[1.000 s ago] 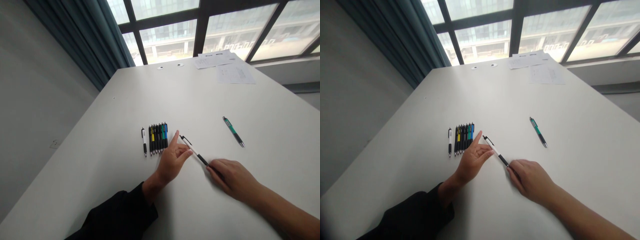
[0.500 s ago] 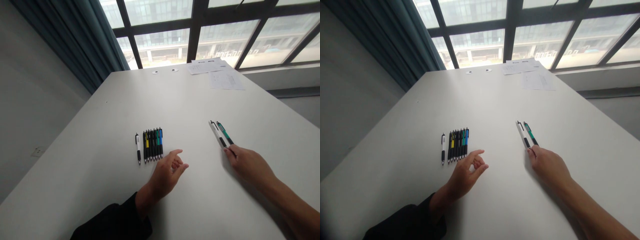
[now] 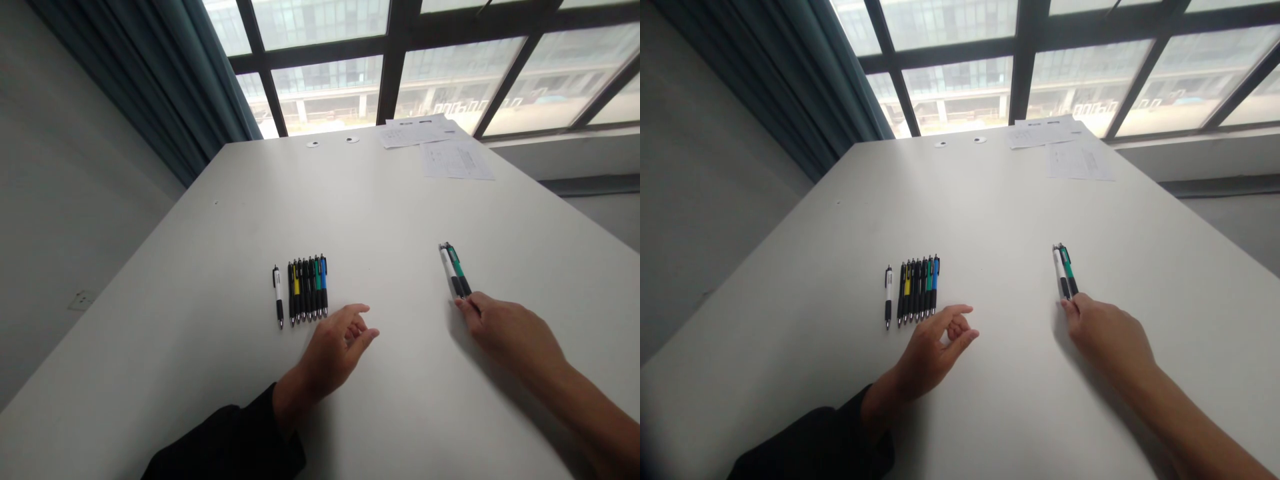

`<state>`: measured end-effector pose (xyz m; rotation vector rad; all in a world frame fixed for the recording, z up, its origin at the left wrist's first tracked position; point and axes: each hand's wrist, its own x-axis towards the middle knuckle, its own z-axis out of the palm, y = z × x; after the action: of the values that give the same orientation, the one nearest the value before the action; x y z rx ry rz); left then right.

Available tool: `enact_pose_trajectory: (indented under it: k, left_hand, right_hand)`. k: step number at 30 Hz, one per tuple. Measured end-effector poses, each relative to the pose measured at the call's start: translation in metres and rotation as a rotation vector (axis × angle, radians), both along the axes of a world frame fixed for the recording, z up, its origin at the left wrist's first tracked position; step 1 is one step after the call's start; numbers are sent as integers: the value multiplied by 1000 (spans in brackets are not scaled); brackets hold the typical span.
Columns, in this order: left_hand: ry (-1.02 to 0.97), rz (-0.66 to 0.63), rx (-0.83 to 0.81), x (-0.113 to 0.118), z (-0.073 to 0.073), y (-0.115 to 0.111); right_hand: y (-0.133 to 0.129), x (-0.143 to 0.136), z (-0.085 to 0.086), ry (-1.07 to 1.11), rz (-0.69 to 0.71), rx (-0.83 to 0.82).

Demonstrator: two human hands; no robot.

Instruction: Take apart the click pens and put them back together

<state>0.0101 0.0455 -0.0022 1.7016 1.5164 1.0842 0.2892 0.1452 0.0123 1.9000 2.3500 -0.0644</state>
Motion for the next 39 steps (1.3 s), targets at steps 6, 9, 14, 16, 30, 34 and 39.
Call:
enact_pose_trajectory:
  k: [6, 9, 14, 16, 30, 34, 39]
  left_hand:
    - [5, 3, 12, 0, -2, 0]
    - [6, 7, 16, 0, -2, 0]
    - [9, 2, 27, -2, -2, 0]
    - [15, 0, 37, -2, -2, 0]
    - [594, 142, 308, -27, -5, 8]
    - [884, 332, 277, -43, 0, 13]
    - [970, 318, 217, -45, 3, 14]
  right_hand:
    - [0, -3, 3, -48, -63, -61]
    - [0, -3, 3, -54, -61, -60]
    - [0, -1, 1, -36, -41, -30]
    - [0, 0, 1, -26, -33, -17]
    - [-4, 1, -6, 76, 72, 136]
    - [-8, -2, -12, 125, 168, 200]
    - [-10, -3, -17, 195, 256, 263]
